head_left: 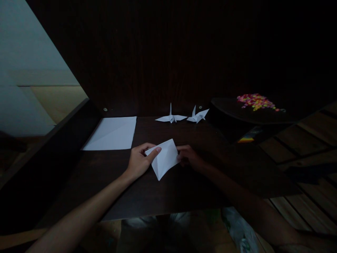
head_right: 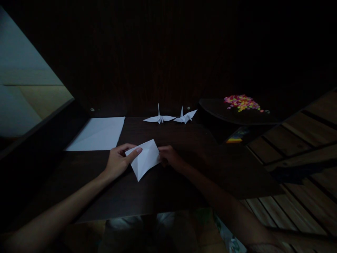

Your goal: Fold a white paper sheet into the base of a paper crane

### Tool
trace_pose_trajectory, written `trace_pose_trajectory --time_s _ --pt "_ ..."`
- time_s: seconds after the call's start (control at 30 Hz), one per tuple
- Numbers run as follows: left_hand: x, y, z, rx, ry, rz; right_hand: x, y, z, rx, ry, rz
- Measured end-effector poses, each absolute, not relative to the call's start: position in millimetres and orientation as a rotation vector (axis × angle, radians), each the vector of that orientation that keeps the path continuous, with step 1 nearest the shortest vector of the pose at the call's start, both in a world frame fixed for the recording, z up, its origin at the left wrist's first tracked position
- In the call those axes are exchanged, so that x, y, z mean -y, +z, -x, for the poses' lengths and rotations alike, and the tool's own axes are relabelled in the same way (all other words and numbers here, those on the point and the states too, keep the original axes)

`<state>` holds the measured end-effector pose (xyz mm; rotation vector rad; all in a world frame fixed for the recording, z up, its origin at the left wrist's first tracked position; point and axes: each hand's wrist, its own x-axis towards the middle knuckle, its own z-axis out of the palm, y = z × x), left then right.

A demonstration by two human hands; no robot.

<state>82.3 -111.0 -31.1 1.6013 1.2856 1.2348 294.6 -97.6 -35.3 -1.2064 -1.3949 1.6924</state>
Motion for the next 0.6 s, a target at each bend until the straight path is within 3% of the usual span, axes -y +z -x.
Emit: trace_pose_trajectory --time_s 0.27,0.6 --pt "107 -36 -88 -1.337 1.302 -1.588 98 -36 -287 1.501 1.544 1.275" --pt "88 -38 -82 -1.223 1.35 -1.021 89 -38 -288 1.29 1.558 1.193"
